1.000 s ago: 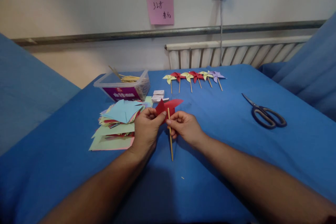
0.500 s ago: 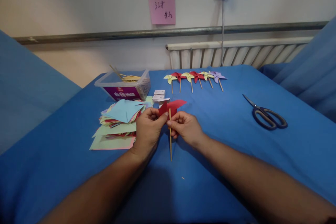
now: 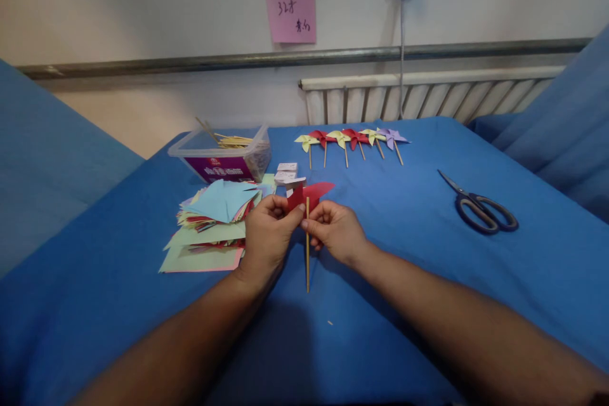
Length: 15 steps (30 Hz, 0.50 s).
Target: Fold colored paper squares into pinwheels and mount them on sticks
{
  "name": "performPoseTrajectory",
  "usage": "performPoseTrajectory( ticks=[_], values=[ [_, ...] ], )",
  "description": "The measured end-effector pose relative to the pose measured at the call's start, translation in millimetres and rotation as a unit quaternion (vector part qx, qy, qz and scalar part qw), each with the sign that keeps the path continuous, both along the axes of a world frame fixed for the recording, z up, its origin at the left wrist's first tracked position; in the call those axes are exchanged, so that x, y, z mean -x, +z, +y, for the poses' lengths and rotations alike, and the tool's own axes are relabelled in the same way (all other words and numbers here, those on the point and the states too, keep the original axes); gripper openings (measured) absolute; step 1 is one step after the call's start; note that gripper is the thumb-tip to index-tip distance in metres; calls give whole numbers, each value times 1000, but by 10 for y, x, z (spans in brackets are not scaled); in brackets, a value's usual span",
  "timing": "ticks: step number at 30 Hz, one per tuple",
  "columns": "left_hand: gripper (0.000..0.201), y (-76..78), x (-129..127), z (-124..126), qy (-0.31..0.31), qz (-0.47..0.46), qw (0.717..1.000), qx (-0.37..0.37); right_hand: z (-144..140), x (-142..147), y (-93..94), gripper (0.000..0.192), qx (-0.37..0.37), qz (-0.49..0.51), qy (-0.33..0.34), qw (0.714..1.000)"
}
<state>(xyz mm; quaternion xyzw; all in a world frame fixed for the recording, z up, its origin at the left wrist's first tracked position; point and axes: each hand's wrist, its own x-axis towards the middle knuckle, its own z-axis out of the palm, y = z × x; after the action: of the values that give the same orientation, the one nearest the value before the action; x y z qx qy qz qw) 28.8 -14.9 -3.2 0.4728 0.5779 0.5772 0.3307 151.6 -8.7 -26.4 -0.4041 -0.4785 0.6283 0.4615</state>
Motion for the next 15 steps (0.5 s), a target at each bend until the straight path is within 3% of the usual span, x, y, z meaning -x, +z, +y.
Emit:
performPoseTrajectory(
  ticks=[15],
  values=[
    [18, -43, 46, 45, -13, -19, 1000, -15, -24, 13, 14, 34, -21, 6, -7, 1000]
  ],
)
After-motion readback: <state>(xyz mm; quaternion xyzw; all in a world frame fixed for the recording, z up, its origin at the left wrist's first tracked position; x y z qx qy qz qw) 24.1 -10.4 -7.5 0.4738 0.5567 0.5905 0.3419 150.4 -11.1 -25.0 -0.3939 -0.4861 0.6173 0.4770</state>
